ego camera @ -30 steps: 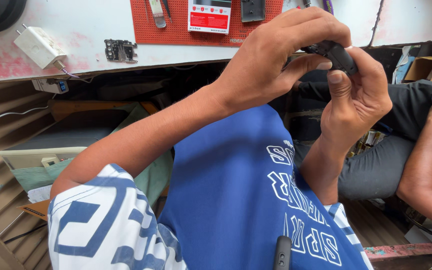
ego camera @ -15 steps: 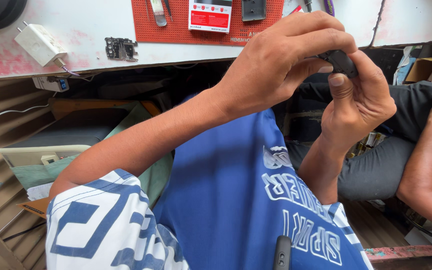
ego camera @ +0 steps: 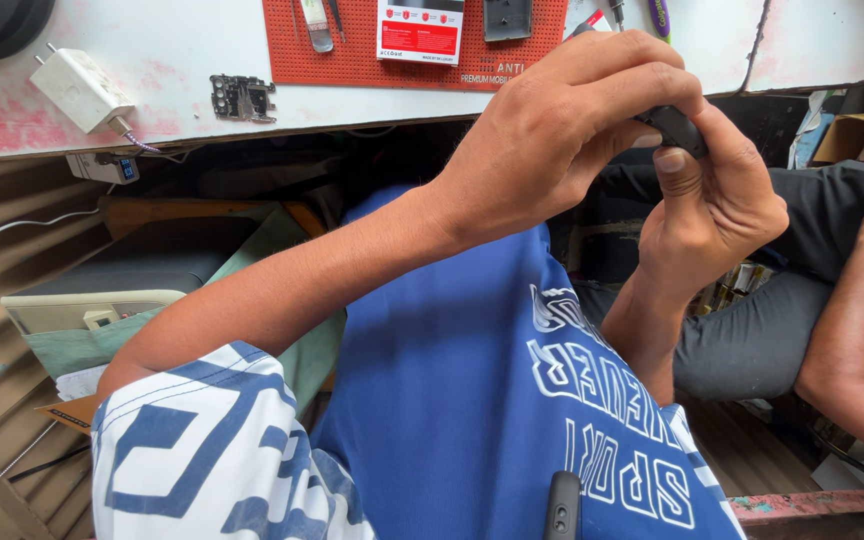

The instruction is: The person uses a soldering iron and tweezers to work on a mobile phone circuit board, then wipes the board with a cloth. They handle a keypad and a phone casing, aligning and inserting the keypad into the casing.

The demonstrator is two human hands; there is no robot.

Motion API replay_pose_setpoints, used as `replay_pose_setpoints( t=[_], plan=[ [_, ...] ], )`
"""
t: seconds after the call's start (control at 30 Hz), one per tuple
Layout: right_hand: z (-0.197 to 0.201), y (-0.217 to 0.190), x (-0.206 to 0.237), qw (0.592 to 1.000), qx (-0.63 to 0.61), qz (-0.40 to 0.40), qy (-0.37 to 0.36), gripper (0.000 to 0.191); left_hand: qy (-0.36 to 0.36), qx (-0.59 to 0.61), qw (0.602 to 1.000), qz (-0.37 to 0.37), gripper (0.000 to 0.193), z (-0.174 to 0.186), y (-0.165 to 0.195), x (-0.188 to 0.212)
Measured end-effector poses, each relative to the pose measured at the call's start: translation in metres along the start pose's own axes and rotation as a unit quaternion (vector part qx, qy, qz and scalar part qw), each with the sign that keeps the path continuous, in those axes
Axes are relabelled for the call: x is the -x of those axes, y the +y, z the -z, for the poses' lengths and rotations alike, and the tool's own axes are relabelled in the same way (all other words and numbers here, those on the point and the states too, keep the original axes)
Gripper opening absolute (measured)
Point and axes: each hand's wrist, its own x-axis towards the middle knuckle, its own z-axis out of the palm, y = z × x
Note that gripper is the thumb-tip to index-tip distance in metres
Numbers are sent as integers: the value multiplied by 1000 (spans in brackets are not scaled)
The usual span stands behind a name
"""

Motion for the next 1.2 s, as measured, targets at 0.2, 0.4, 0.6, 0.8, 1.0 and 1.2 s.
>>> replay_pose_setpoints(
  t=[0.2, 0.4, 0.6, 0.8, 1.0, 1.2],
  plan=[
    [-4, -2, 4, 993, 111, 44, 7, 26, 12, -18, 1000, -11, 34, 1, 1, -2],
    [-9, -6, 2, 983, 164, 76, -14, 33, 26, -13, 999, -26, 36, 5, 0, -6],
    [-13, -10, 1, 978, 195, 81, -4, 30, 20, -10, 1000, -18, 35, 5, 0, -6],
    [-16, 5, -3, 995, 37, 14, 88, 28, 16, -30, 999, -39, 46, 8, -10, -13],
    [-3, 17, -16, 983, -175, -33, 47, 26, 9, 25, 998, 59, 30, 17, -21, 0],
    [2, 9, -25, 1000, 4, 22, -9, 40, -2, -145, 989, 3, 24, 17, -27, 3]
  ],
)
